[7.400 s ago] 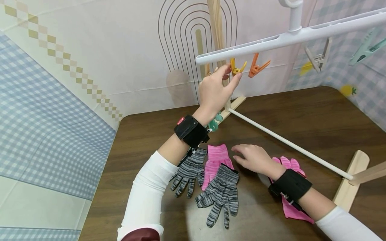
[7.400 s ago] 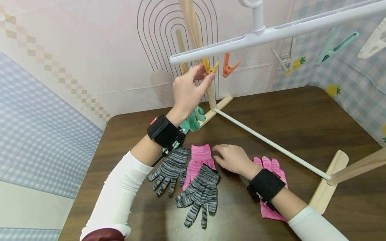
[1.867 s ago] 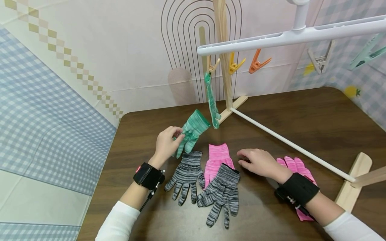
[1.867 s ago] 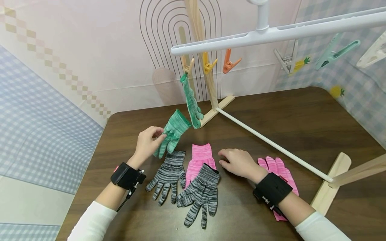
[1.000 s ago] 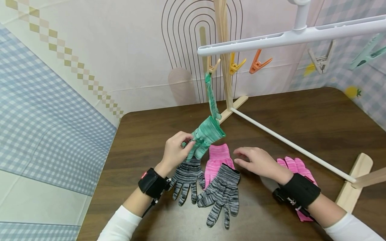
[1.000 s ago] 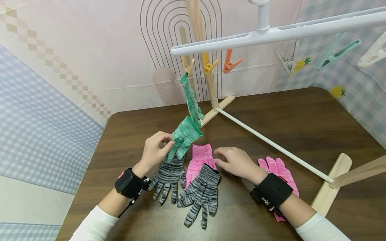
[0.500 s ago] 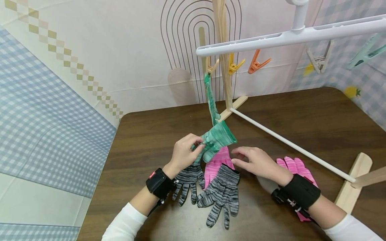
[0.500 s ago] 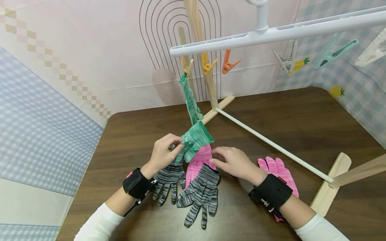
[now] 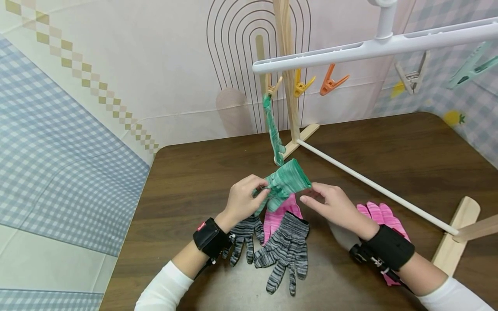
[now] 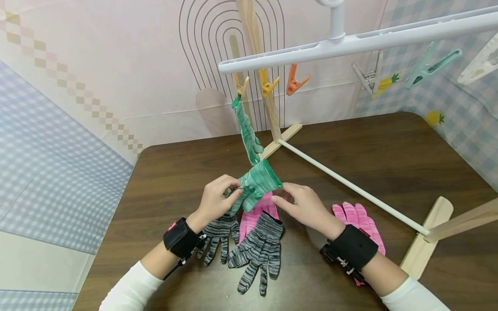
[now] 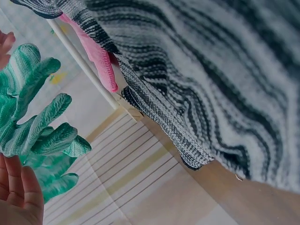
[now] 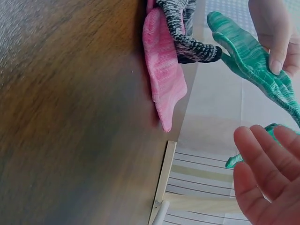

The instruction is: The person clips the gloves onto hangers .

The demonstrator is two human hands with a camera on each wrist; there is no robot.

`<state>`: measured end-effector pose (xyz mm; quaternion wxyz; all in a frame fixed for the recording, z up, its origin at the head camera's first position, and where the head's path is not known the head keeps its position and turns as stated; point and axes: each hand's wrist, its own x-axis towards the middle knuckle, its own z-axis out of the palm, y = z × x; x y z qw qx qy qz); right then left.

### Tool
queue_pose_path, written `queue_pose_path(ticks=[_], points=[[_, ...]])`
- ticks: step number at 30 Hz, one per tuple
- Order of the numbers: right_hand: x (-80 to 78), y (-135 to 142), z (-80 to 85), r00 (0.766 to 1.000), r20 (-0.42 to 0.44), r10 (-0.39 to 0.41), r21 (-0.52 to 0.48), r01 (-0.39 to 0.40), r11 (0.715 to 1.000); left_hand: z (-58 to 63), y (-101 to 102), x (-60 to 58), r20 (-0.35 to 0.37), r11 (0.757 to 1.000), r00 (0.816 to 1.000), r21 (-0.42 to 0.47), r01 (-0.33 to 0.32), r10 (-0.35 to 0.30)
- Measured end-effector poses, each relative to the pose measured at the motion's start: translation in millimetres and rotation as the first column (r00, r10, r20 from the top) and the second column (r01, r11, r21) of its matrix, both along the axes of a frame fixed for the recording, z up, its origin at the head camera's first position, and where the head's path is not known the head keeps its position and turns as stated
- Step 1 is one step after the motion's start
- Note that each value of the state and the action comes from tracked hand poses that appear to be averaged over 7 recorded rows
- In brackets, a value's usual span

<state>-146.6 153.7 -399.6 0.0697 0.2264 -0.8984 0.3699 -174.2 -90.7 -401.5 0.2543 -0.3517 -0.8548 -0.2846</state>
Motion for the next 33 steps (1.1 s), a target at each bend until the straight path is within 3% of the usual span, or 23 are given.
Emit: queue_pose_path(ticks=[6, 20, 33], points=[[0.6, 1.7, 1.2, 0.999, -0.005, -0.053, -0.090, 0.052, 0.995, -0.7, 4.0, 1.2, -0.006, 1.000, 1.000, -0.014, 0.013, -0.013], [3.4, 3.1, 2.3, 0.997, -0.038, -0.063, -0.245, 0.052, 0.968, -2.7, 11.7, 3.8, -0.018, 0.997, 0.999, -0.073, 0.028, -0.029], [4.4, 1.2, 5.7, 0.995, -0.056, -0.088, -0.350, 0.063, 0.935, -1.2, 17.9, 5.4, 0.043, 0.992, 0.999, -0.122, 0.025, -0.020]])
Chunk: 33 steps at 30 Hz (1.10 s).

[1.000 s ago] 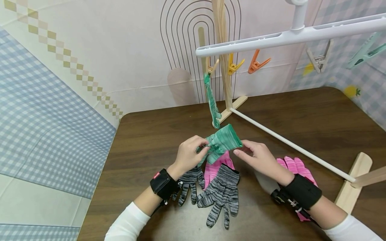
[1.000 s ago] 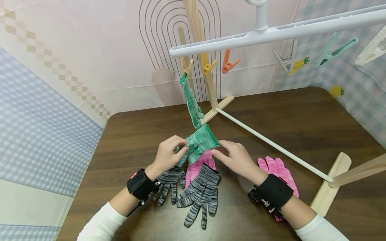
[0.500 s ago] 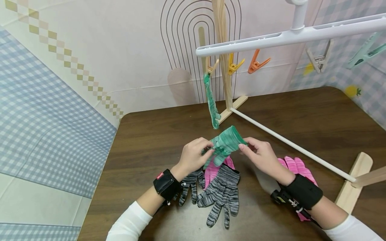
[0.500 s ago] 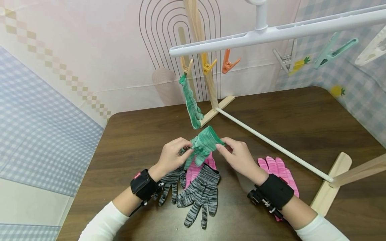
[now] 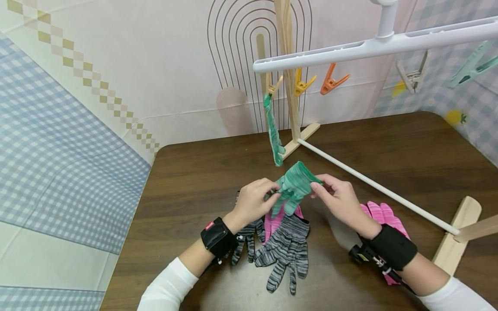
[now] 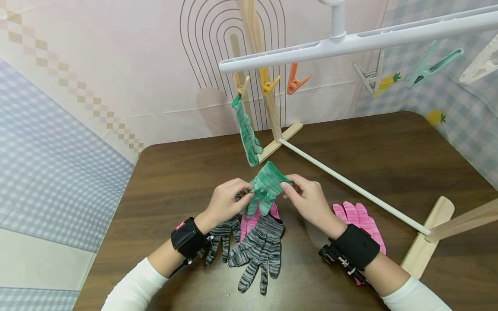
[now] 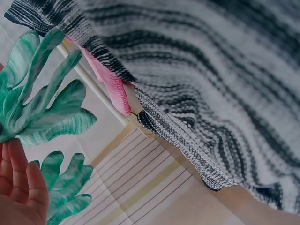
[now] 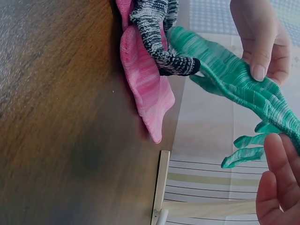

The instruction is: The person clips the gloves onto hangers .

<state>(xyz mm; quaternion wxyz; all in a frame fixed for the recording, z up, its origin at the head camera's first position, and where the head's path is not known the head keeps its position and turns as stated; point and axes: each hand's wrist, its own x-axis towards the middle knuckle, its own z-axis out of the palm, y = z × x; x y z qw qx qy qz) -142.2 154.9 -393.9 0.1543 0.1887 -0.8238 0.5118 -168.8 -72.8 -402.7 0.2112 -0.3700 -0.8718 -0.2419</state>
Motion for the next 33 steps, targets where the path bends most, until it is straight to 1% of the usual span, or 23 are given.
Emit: queue_pose_path(ticks=[4, 9, 15, 18, 21, 25, 31, 33], points=[[-0.6, 1.3, 0.6, 1.000, -0.005, -0.009, -0.006, 0.009, 1.000, 0.6, 2.9, -0.2, 0.026, 1.000, 1.000, -0.030, -0.001, 0.002], [-1.2, 3.7, 1.3, 1.000, -0.024, -0.014, 0.017, 0.015, 1.000, 2.3, 5.9, -1.2, 0.019, 0.999, 1.000, -0.048, -0.004, 0.005], [-1.5, 5.6, 0.7, 0.999, -0.011, -0.036, 0.024, 0.036, 0.999, 6.9, 8.7, -2.6, 0.045, 1.000, 0.999, -0.005, 0.010, -0.010], [-1.6, 6.2, 0.1, 0.999, -0.008, -0.042, 0.029, 0.042, 0.999, 8.8, 10.6, -3.5, 0.046, 1.000, 0.999, 0.019, 0.018, -0.019], [-1.7, 6.0, 0.1, 0.999, -0.010, -0.041, 0.030, 0.041, 0.999, 10.7, 12.1, -5.1, 0.029, 0.998, 0.999, 0.053, 0.016, -0.018], [-1.7, 6.1, 0.4, 0.999, -0.018, -0.041, 0.026, 0.042, 0.999, 17.5, 15.9, -8.6, -0.009, 0.991, 1.000, 0.135, 0.008, -0.007], [-1.3, 6.2, 1.7, 0.999, -0.027, -0.039, 0.026, 0.040, 0.999, 33.1, 24.3, -14.3, -0.067, 0.967, 0.998, 0.253, 0.015, 0.002], [-1.2, 6.4, 2.1, 0.999, -0.027, -0.039, 0.026, 0.040, 0.999, 39.4, 27.3, -16.6, -0.091, 0.956, 0.996, 0.292, 0.021, 0.006]])
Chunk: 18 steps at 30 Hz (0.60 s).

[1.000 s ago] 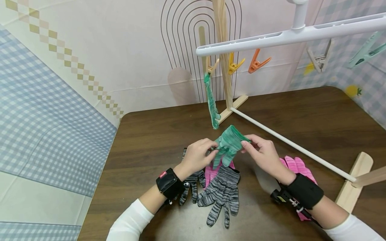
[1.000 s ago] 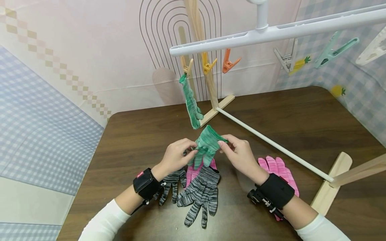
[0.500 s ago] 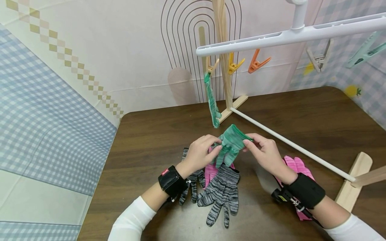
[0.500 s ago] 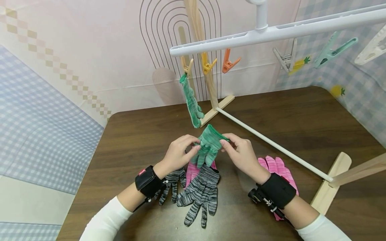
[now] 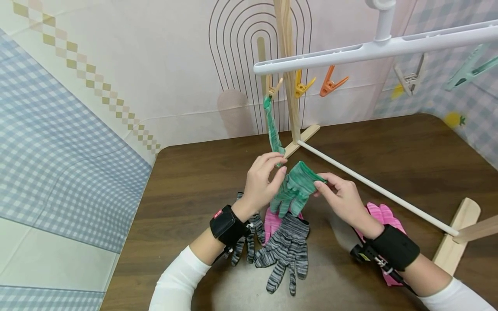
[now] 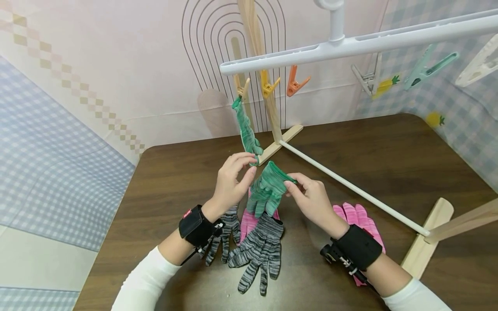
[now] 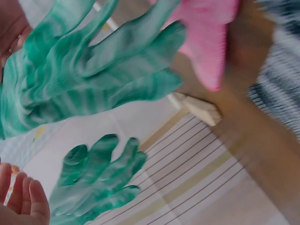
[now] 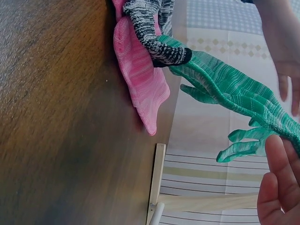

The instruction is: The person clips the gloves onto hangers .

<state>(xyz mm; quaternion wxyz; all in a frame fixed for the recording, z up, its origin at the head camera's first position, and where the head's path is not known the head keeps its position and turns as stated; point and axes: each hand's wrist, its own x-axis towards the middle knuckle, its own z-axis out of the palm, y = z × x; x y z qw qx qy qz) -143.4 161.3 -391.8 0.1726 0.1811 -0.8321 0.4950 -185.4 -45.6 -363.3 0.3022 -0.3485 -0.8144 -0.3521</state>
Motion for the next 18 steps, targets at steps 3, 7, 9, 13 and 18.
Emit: queue_pose_path(ticks=[3, 7, 9, 13, 18], points=[[0.6, 0.7, -0.1, 1.000, -0.001, 0.000, 0.006, 0.000, 1.000, 9.7, 4.6, -3.9, -0.038, 0.998, 0.999, 0.057, -0.005, 0.007], [0.8, 0.7, -0.2, 1.000, 0.000, 0.001, 0.006, -0.001, 1.000, 23.5, 9.0, -9.8, -0.080, 0.996, 0.997, 0.086, -0.005, 0.012], [0.8, 0.9, 0.2, 1.000, -0.001, 0.002, 0.007, -0.002, 1.000, 31.4, 11.3, -12.8, -0.100, 0.997, 0.995, 0.081, -0.002, 0.010], [1.1, 0.9, 1.0, 1.000, 0.004, 0.003, 0.008, -0.003, 1.000, 47.9, 16.7, -18.8, -0.123, 0.998, 0.992, 0.067, -0.003, 0.011], [1.1, 1.5, 0.1, 1.000, -0.003, 0.018, 0.019, -0.018, 1.000, 64.9, 23.5, -26.0, -0.112, 0.999, 0.994, 0.035, -0.006, 0.010]])
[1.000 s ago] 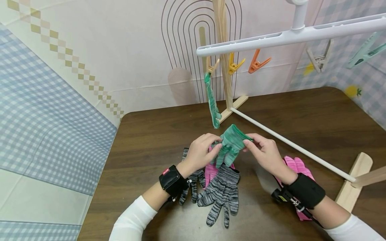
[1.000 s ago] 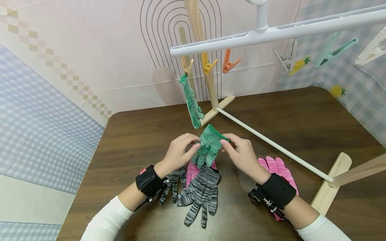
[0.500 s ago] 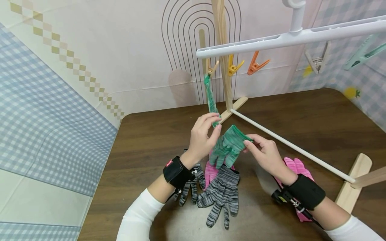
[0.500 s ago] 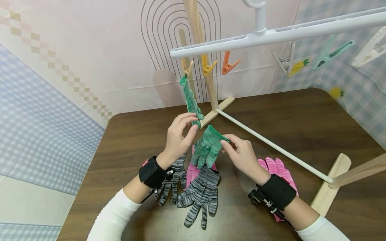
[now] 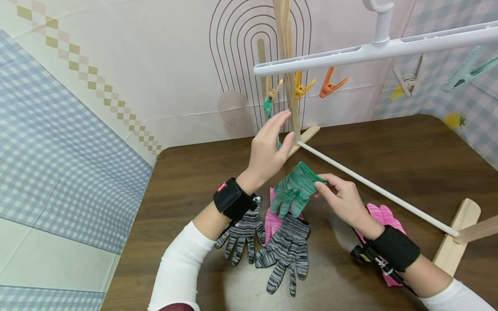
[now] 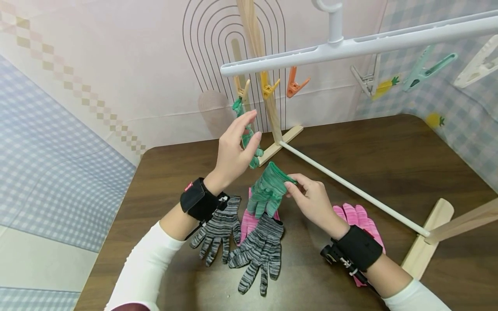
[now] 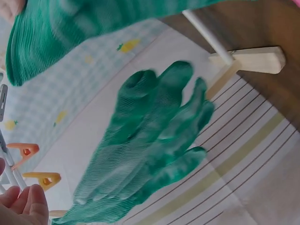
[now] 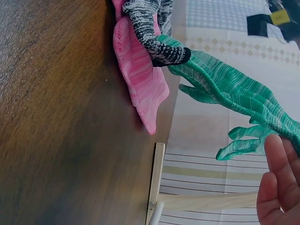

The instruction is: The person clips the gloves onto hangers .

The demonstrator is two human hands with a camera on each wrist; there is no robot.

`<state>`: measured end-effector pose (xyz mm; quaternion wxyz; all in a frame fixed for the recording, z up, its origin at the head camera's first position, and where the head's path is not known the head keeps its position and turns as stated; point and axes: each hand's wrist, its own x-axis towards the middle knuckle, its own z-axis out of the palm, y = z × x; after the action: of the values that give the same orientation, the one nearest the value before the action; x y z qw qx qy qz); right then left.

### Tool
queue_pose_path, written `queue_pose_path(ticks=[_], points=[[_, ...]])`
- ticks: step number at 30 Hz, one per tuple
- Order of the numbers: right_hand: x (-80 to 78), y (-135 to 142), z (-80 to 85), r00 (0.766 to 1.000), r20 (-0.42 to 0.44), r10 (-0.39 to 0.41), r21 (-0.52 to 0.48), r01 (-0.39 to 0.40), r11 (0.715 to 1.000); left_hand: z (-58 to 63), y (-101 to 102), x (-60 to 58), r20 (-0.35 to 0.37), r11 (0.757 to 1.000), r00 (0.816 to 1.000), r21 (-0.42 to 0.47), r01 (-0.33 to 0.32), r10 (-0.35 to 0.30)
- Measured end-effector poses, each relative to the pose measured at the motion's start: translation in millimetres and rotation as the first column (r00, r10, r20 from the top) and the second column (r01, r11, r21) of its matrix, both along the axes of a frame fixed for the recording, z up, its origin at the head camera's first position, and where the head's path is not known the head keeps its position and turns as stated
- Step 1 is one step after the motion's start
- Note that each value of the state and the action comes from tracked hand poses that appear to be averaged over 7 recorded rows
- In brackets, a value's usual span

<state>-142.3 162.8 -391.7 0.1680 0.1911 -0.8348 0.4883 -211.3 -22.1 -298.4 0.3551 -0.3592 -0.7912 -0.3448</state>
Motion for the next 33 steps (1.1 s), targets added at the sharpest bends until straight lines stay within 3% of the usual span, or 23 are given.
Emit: queue_pose_path(ticks=[6, 13, 24, 33], points=[[1.4, 0.7, 0.6, 1.000, 0.016, -0.007, -0.009, 0.008, 1.000, 17.3, 8.0, -4.9, 0.036, 0.999, 0.999, -0.040, -0.008, 0.010], [2.0, 0.7, 1.1, 1.000, 0.008, 0.003, -0.008, -0.003, 1.000, 31.8, 16.6, -12.3, 0.102, 0.996, 0.992, -0.066, -0.066, 0.073], [1.9, 1.7, 1.0, 0.999, 0.032, -0.009, 0.000, 0.009, 1.000, 39.2, 21.7, -19.8, 0.141, 0.991, 0.982, -0.062, -0.120, 0.128], [2.9, 1.4, 0.8, 1.000, 0.018, 0.008, 0.002, -0.008, 1.000, 42.0, 23.2, -25.7, 0.210, 0.988, 0.967, -0.092, -0.126, 0.143]])
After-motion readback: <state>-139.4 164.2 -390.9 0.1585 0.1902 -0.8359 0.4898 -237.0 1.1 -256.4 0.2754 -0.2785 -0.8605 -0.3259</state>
